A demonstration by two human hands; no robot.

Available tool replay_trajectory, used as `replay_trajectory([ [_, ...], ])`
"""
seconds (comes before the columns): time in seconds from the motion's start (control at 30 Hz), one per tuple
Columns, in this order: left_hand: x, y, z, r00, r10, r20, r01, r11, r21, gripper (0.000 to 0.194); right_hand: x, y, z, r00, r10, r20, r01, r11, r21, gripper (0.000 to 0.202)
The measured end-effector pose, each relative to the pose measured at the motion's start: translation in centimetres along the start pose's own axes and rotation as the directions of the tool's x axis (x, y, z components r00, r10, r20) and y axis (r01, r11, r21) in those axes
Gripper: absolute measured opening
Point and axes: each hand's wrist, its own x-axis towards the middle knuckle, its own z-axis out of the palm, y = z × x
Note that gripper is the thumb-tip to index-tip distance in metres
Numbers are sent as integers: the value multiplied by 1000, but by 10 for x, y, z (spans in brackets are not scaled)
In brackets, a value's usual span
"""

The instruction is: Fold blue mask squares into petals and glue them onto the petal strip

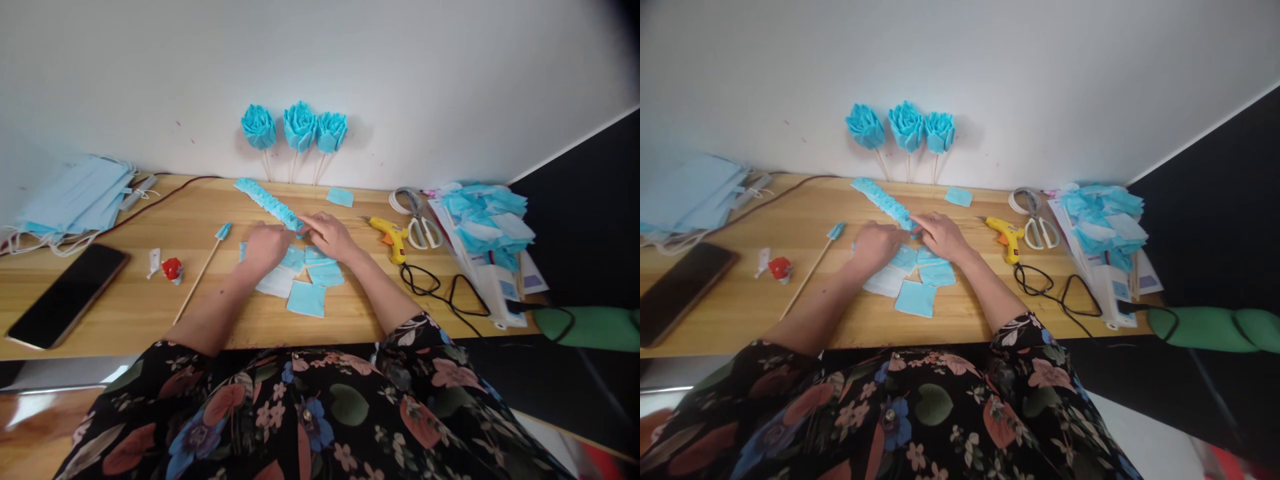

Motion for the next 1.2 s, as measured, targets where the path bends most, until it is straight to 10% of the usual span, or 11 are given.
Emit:
replay_trajectory([
  [0.37,-2,-4,1,999,-6,-49,5,1000,-19,40,1,4,4,1000,-18,-19,18,1000,25,54],
  [0.6,-1,-2,1,1000,-15,-24,13,999,-53,43,-4,18,4,965,48,-256,-39,998,39,54],
  [0.97,0,-3,3,999,-42,-23,40,997,-65,43,2,12,10,993,48,-105,-46,999,22,53],
  [1.2,-3,-5,4,998,-44,-54,38,993,-109,44,-5,22,-3,864,331,-379,-209,922,327,46],
])
